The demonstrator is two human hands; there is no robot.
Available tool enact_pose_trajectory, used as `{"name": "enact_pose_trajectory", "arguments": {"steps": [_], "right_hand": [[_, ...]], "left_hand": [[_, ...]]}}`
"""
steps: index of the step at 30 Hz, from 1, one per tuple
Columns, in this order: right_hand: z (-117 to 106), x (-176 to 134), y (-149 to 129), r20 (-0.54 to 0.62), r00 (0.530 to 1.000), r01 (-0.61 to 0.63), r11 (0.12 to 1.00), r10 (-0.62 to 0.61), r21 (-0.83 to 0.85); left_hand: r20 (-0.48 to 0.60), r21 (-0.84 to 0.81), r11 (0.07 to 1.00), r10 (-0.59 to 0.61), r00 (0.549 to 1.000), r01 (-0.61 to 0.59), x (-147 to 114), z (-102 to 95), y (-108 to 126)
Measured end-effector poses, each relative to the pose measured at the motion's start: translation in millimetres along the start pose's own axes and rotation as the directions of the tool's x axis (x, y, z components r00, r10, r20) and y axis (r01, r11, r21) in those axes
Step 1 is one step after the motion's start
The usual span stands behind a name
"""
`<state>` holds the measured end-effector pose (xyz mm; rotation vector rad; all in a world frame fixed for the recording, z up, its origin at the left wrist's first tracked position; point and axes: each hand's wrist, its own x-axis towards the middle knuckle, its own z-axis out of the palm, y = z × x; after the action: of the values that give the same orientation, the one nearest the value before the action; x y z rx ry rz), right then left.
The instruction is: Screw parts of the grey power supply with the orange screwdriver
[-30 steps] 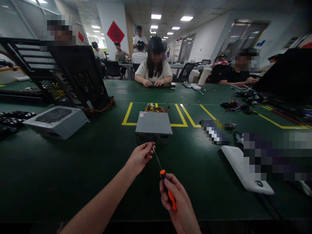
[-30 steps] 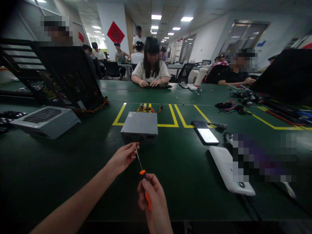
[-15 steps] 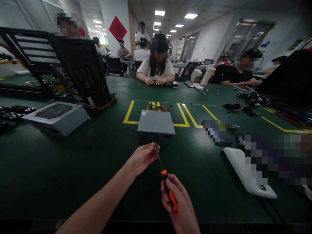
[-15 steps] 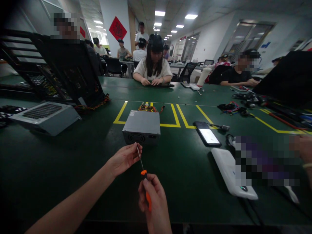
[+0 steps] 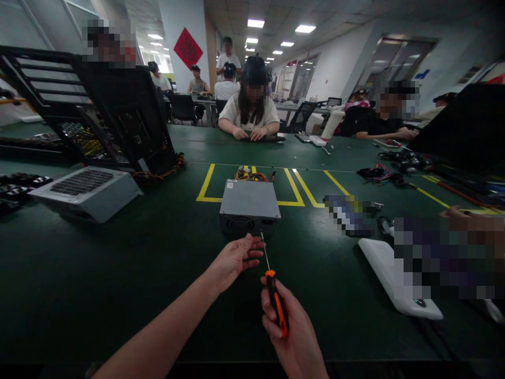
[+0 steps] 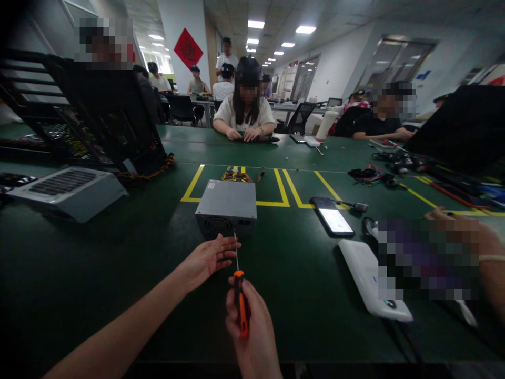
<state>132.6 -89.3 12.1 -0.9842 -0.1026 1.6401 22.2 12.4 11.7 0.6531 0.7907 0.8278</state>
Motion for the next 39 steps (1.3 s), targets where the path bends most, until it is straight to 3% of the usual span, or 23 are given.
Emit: {"name": "enact_pose_trajectory", "arguments": {"steps": [9,26,30,33,36,39], "right_hand": [[12,17,-9,0.045,0.999,-0.031,0.994,0.027,0.103],[18,29,-10,0.091,0.996,-0.020,0.988,0.006,0.152],[21,28,-8,0.017,1.000,-0.006,0.987,0.003,0.158],[25,27,-8,-0.045,0.995,-0.085,0.987,0.092,0.140],[31,26,-9,0.004,0.990,-0.140,0.977,0.141,0.162],[36,22,-10,0.065,0.992,-0.119,0.962,0.106,0.246]], "left_hand": [[-0.030,0.017,1.000,-0.004,1.000,0.005,2,-1.7,-5],[-0.059,0.002,1.000,-0.006,0.998,0.006,2,2.6,-5],[-0.053,0.014,1.000,-0.003,0.999,0.004,0,3.1,-5],[-0.059,0.021,1.000,-0.017,0.998,0.018,-1,4.8,-4],[-0.059,0.046,0.998,-0.031,0.998,0.034,-1,5.8,-4],[-0.025,0.067,0.997,-0.034,0.999,0.035,0,5.0,-5]]}}
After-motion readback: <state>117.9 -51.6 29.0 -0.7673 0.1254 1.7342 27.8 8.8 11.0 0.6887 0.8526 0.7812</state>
